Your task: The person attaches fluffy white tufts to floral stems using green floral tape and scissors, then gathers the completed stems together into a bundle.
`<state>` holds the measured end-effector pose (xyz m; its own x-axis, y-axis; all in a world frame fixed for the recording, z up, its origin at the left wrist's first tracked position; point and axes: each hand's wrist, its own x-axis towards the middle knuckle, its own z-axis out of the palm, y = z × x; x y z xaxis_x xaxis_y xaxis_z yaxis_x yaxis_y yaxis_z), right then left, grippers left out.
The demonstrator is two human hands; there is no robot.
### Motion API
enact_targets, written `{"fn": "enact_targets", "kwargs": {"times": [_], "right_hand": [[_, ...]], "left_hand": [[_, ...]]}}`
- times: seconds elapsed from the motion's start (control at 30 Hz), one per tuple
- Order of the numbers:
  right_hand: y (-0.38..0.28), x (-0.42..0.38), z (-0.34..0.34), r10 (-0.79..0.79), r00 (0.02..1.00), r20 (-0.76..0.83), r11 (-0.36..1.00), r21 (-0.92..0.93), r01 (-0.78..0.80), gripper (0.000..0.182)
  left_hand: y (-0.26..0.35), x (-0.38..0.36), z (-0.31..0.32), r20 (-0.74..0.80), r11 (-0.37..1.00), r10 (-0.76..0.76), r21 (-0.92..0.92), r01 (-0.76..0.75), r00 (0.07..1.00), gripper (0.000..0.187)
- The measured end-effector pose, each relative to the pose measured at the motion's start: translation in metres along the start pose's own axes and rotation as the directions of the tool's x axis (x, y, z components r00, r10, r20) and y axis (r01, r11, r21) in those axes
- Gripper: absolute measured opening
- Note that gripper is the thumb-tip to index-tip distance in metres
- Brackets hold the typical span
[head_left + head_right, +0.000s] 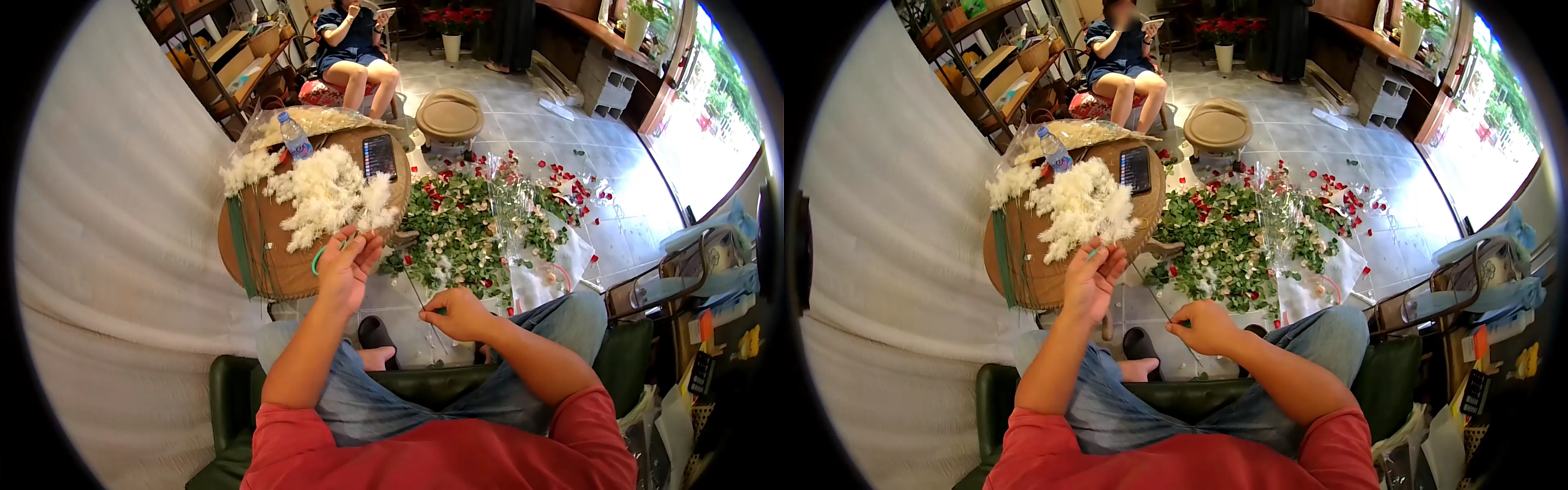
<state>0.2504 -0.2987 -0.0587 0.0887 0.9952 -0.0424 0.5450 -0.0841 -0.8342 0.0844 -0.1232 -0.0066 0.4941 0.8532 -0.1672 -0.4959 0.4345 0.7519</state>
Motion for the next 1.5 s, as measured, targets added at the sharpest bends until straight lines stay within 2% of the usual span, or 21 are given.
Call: {"fn": "enact_targets", "kwargs": {"times": [0.03, 0.1, 0.17, 0.27, 0.43, 0.53, 0.67, 0.77, 0.8, 0.83, 0.87, 0.93, 0.97, 1.03, 1.1, 1.17, 1.23, 1.4, 1.47, 1.5], "right_hand": [[0.0, 0.0, 0.001, 0.013, 1.0, 0.024, 1.0, -0.005, -0.013, 0.024], [-0.002, 0.0, 0.002, 0.014, 1.0, 0.025, 1.0, -0.001, -0.014, 0.024], [-0.001, -0.001, 0.003, 0.023, 0.999, 0.029, 1.0, -0.001, -0.023, 0.023], [-0.002, 0.0, 0.005, -0.014, 0.998, 0.056, 0.999, 0.04, 0.012, 0.022], [-0.005, 0.0, 0.008, 0.024, 0.981, 0.19, 0.981, 0.183, -0.059, 0.02], [-0.005, 0.002, 0.008, 0.01, 0.961, 0.276, 0.992, 0.118, -0.044, 0.02], [-0.002, 0.001, 0.013, 0.016, 0.953, 0.302, 0.986, 0.156, -0.066, 0.021], [-0.006, -0.001, 0.011, -0.004, 0.953, 0.302, 0.993, 0.117, -0.032, 0.023], [-0.01, -0.001, 0.007, -0.027, 0.976, 0.216, 0.997, 0.071, 0.012, 0.024], [-0.015, -0.001, 0.002, -0.055, 0.99, 0.127, 0.998, 0.022, 0.052, 0.026], [-0.021, 0.001, -0.004, -0.055, 0.991, 0.119, 0.998, 0.027, 0.052, 0.026], [-0.032, 0.007, -0.016, 0.106, 0.984, -0.141, 0.889, 0.457, -0.031, 0.029], [-0.034, 0.01, -0.02, 0.114, 0.983, -0.147, 0.888, 0.458, -0.034, 0.029], [-0.036, 0.013, -0.027, 0.008, 0.908, -0.419, 0.884, 0.428, 0.189, 0.026], [-0.038, 0.012, -0.029, 0.047, 0.916, -0.399, 0.856, 0.489, 0.169, 0.028], [-0.033, 0.012, -0.027, 0.153, 0.916, -0.371, 0.831, 0.549, 0.084, 0.028], [-0.02, 0.012, -0.023, 0.186, 0.92, -0.345, 0.826, 0.562, 0.044, 0.028], [0.002, 0.012, -0.016, 0.268, 0.92, -0.287, 0.753, 0.658, -0.014, 0.026], [0.005, 0.013, -0.02, 0.299, 0.936, -0.184, 0.639, 0.768, -0.053, 0.021], [0.005, 0.012, -0.02, 0.304, 0.935, -0.182, 0.636, 0.769, -0.057, 0.021]], "left_hand": [[-0.003, -0.002, 0.0, 0.001, 1.0, 0.0, 0.003, 0.0, 1.0, 0.02], [-0.013, -0.004, -0.003, 0.093, 0.989, -0.142, -0.036, 0.146, 0.985, 0.011], [-0.022, -0.005, -0.005, 0.149, 0.988, -0.15, -0.022, 0.154, 0.977, 0.012], [-0.024, -0.011, 0.003, 0.247, 0.992, -0.061, -0.093, 0.086, 0.967, 0.009], [-0.022, -0.018, 0.01, 0.29, 0.987, -0.046, -0.133, 0.088, 0.956, 0.007], [-0.025, -0.016, 0.003, 0.304, 0.99, -0.034, -0.12, 0.073, 0.952, 0.007], [-0.026, -0.016, 0.002, 0.27, 0.994, -0.015, -0.102, 0.044, 0.963, 0.008], [-0.028, -0.019, 0.004, 0.281, 0.997, 0.023, -0.081, 0.0, 0.96, 0.008], [-0.028, -0.019, 0.005, 0.284, 0.997, 0.022, -0.078, 0.001, 0.959, 0.008], [-0.027, -0.02, 0.006, 0.275, 0.997, 0.069, -0.038, -0.061, 0.959, 0.009], [-0.027, -0.021, 0.007, 0.269, 0.993, 0.114, 0.005, -0.12, 0.956, 0.009], [-0.031, -0.023, 0.014, 0.293, 0.983, 0.126, 0.09, -0.159, 0.948, 0.01], [-0.037, -0.025, 0.019, 0.311, 0.966, 0.143, 0.164, -0.202, 0.939, 0.01], [-0.056, -0.027, 0.023, 0.305, 0.959, 0.135, 0.199, -0.201, 0.943, 0.014], [-0.075, -0.025, 0.024, 0.253, 0.945, 0.114, 0.269, -0.183, 0.961, 0.02], [-0.084, -0.023, 0.023, 0.289, 0.949, 0.11, 0.253, -0.187, 0.951, 0.024], [-0.09, -0.023, 0.021, 0.28, 0.914, 0.118, 0.345, -0.215, 0.953, 0.029], [-0.093, -0.029, 0.021, 0.234, 0.909, 0.033, 0.398, -0.127, 0.972, 0.022], [-0.099, -0.03, 0.019, 0.222, 0.921, 0.009, 0.379, -0.095, 0.975, 0.019], [-0.102, -0.032, 0.018, 0.216, 0.919, 0.02, 0.381, -0.103, 0.976, 0.016]]}}
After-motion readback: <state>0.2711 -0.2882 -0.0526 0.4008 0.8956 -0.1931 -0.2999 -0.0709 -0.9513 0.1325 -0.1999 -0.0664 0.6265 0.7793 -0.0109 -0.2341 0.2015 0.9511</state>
